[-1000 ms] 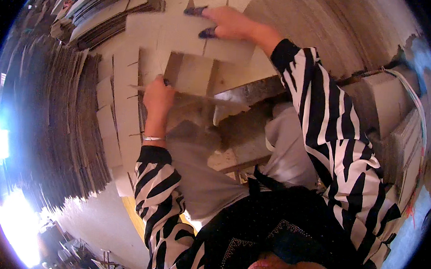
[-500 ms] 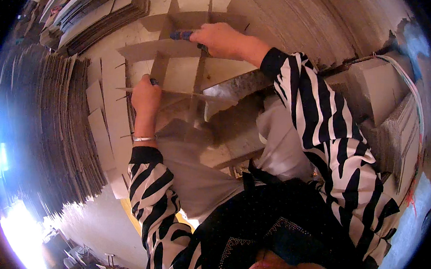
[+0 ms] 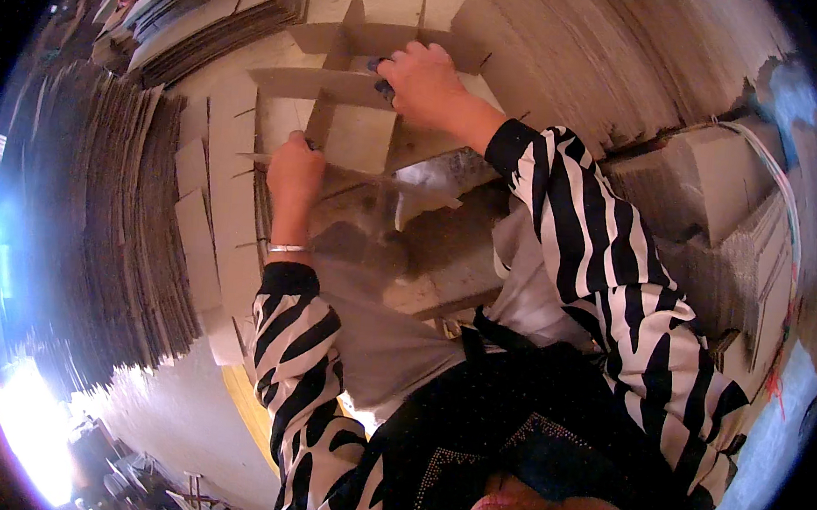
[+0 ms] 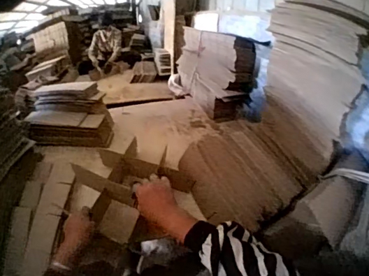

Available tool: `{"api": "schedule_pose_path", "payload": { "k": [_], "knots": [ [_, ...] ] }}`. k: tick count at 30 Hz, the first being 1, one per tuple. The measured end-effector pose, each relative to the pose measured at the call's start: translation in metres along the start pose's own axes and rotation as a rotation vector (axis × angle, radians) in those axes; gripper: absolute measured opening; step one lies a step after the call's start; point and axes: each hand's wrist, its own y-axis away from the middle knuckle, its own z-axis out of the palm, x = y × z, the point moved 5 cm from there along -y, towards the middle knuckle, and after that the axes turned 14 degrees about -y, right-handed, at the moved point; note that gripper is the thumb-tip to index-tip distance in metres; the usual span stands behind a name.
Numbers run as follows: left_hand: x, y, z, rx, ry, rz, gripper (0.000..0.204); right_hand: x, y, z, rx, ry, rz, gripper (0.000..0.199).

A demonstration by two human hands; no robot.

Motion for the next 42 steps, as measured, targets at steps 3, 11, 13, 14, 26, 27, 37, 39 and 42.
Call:
{"api": "schedule_pose_path", "payload": {
  "k": [3,11,13,14,26,27,37,39,42],
  "knots": [
    [0.006,-0.001,-0.003,0.013,0.006,0.020,0.024,-0.008,-0.005,-0.009,0.129,-0.015,-0.158,0.029],
    [0.000,0.000,-0.006,-0.025,-0.015,-0.005,0.024,-0.011,-0.025,0.028,0.028,-0.153,-0.011,0.017],
    [0.003,-0.004,-0.004,-0.008,-0.005,0.003,0.024,-0.007,-0.030,0.039,-0.077,-0.132,0.007,0.018],
    [0.004,-0.005,-0.002,0.000,0.001,0.006,0.024,-0.006,-0.031,0.045,-0.145,-0.116,0.006,0.018],
    [-0.051,0.012,-0.013,-0.204,0.266,-0.065,0.034,0.097,-0.001,0.028,-0.265,-0.312,0.452,0.029],
    [-0.010,0.001,-0.006,-0.148,0.331,0.074,0.038,0.107,0.007,0.044,-0.233,-0.404,0.373,0.028],
    [-0.004,0.039,-0.036,0.106,0.868,0.267,0.044,0.022,0.039,0.023,0.054,-1.203,0.373,0.024],
    [-0.063,0.049,-0.058,0.275,1.193,0.324,0.042,0.025,0.072,-0.002,0.030,-1.226,0.474,0.026],
    [-0.118,0.066,-0.124,0.542,0.769,0.167,0.041,0.078,0.145,-0.049,0.131,-0.858,0.531,0.027]
  ]
}}
